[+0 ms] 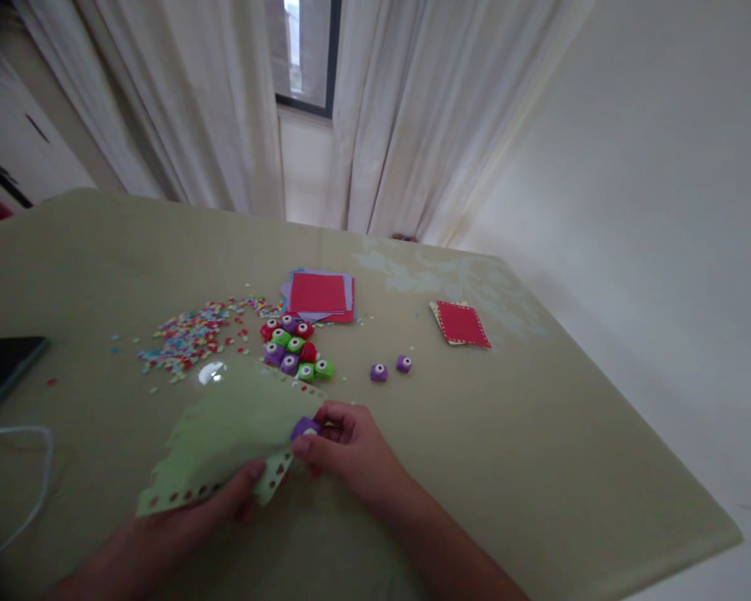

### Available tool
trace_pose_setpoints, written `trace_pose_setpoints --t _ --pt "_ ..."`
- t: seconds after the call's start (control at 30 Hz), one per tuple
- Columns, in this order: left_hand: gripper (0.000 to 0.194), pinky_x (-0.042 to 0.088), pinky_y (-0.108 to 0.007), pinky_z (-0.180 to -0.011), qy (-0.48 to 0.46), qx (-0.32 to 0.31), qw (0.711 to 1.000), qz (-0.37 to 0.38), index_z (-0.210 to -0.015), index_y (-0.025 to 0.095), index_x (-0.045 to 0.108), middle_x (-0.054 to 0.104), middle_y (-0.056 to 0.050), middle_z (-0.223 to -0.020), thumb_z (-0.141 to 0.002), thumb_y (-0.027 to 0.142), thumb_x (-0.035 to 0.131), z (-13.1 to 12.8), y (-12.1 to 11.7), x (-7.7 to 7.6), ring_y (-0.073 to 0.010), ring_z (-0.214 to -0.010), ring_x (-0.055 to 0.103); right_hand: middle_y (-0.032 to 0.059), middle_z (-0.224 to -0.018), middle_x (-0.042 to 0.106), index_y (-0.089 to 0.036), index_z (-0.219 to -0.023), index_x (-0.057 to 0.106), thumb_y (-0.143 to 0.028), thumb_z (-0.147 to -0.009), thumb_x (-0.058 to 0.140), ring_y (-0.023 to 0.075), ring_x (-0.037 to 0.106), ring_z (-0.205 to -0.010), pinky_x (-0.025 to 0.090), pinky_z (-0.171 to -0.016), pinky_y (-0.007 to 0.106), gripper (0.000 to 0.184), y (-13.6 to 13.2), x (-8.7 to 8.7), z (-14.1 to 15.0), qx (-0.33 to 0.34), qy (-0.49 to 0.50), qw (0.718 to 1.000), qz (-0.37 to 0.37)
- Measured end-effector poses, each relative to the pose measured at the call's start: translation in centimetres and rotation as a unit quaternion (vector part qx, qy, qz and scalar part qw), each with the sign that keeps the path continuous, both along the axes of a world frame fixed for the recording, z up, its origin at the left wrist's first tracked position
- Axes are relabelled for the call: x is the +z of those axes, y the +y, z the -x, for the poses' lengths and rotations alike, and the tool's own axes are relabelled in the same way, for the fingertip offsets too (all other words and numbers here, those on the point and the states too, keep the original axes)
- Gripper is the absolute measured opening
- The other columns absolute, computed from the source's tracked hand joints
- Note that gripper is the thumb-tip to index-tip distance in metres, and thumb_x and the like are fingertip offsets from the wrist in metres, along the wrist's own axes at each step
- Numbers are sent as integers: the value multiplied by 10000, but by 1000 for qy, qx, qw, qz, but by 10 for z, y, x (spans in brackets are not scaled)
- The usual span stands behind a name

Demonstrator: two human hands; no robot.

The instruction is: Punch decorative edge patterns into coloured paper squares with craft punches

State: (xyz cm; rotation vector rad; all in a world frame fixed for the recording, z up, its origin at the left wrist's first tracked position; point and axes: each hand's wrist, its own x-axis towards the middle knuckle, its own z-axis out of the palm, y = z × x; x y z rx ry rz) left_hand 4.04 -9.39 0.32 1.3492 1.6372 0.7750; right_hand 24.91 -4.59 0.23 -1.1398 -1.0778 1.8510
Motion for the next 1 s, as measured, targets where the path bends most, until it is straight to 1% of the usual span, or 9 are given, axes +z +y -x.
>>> trace_pose_setpoints --t 0.17,0.27,0.33,0.4,0.47,0.63,0.77,0.9,1.0 --pt "502 579 -268 -735 -7 -41 997 61 -482 288 657 744 27 -641 -891 557 546 10 6 6 -211 -703 735 -26 -714 632 -156 -875 730 -627 -751 893 92 551 -575 449 -529 214 513 0 -2 0 21 -12 1000 9" --pt "490 582 -288 -763 -9 -75 991 109 -506 279 647 774 6 -690 -889 573 564 15 10 6 -234 -749 739 -16 -738 647 -147 -885 736 -628 -736 900 90 552 -567 448 -512 212 529 -1 -4 0 27 -10 999 15" --pt "465 580 -294 -783 -19 -106 987 123 -536 272 648 784 -8 -714 -885 572 577 16 11 6 -243 -772 739 -15 -734 648 -144 -865 734 -629 -723 907 88 549 -554 445 -501 210 535 -2 -4 1 28 -6 999 17" --pt "452 576 -297 -802 -27 -113 986 123 -565 271 650 789 -12 -728 -891 574 573 16 12 6 -243 -786 738 -19 -714 641 -142 -850 731 -625 -715 914 87 546 -543 445 -494 209 534 -2 -5 1 26 -4 999 20" --pt "449 571 -299 -796 -29 -100 986 127 -584 270 650 784 -9 -716 -905 570 557 16 12 6 -241 -779 737 -16 -709 647 -141 -851 729 -618 -707 922 91 556 -544 451 -493 210 535 -3 -5 1 20 -5 999 25" --pt "481 558 -313 -791 -15 -113 985 127 -575 260 667 774 -18 -721 -920 568 532 15 10 3 -248 -783 736 -22 -674 631 -146 -827 718 -611 -677 940 104 571 -543 457 -487 215 537 -2 -7 2 15 -9 1000 24" --pt "476 551 -307 -775 -16 -99 988 119 -580 261 666 776 -13 -720 -923 568 543 15 9 -1 -249 -783 740 -23 -661 628 -145 -823 722 -615 -669 941 102 559 -526 450 -473 217 541 -2 -6 3 23 -15 999 24" --pt "451 546 -298 -782 -22 -117 987 109 -588 265 670 760 -4 -709 -921 546 554 16 11 1 -238 -761 719 -5 -700 659 -141 -824 729 -621 -668 938 101 561 -531 453 -477 221 546 -2 -4 3 27 -29 999 25" --pt "415 541 -304 -796 -36 -114 988 102 -630 260 667 751 3 -712 -932 521 555 16 12 4 -234 -760 706 -4 -693 655 -140 -825 729 -628 -671 933 105 561 -535 451 -479 224 551 -2 -4 2 26 -32 999 27"
